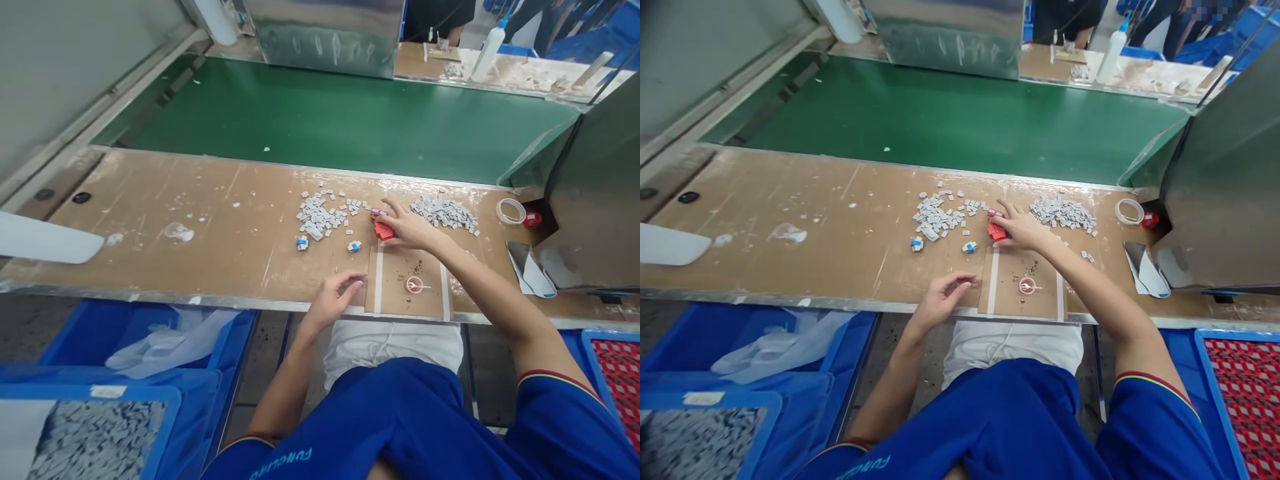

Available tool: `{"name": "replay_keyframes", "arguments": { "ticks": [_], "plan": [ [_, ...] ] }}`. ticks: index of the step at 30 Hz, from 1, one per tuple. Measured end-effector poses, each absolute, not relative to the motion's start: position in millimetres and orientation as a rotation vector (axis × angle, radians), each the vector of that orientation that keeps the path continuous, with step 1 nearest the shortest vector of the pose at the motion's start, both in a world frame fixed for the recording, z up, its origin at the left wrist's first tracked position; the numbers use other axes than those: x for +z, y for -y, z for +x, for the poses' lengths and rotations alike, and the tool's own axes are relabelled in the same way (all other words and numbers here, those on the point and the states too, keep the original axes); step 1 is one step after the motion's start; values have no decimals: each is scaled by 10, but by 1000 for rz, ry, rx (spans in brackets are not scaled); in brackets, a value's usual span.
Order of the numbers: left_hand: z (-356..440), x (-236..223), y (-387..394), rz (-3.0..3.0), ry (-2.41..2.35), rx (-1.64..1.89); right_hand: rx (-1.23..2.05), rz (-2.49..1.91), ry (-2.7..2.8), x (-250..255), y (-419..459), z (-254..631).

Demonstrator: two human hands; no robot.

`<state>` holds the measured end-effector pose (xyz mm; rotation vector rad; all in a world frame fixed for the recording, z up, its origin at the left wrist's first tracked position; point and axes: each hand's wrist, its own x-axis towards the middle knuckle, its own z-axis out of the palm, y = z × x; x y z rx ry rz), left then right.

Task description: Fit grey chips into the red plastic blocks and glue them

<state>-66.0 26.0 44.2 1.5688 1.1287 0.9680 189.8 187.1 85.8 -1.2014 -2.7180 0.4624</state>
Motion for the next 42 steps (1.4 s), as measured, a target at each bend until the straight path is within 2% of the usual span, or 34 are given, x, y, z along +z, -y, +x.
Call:
{"name": "replay_keyframes", "arguments": {
  "ticks": [4,7,10,14,17,22,27,34,42],
  "plan": [
    [-435,588,-574,1887,-1099,1203,1057,-997,2251,1086,-1532,1906],
    [-216,769,-709,2130,-930,1330,1426,-1001,1769,1166,-1119,1819],
    [-16,917,-702,2183,-753,1382,1493,-1074,1480,1137,-728,1731],
    [116,917,-504,2010,-729,1285,1538,-1091,1470,1121,-323,1812],
    [145,750,-303,1773,-779,1225,1412,-1133,1670,1128,-63,2067],
    [200,351,-49,1355,-875,1181,855,-1416,1525,780,134,2532],
    [229,82,30,1175,-889,1130,854,-1420,1631,383,22,2553],
    [123,46,17,1332,-993,1106,696,-1268,1777,449,-90,2362],
    [85,61,26,1392,-980,1060,434,-1234,1672,383,-204,2337]
  ]
}}
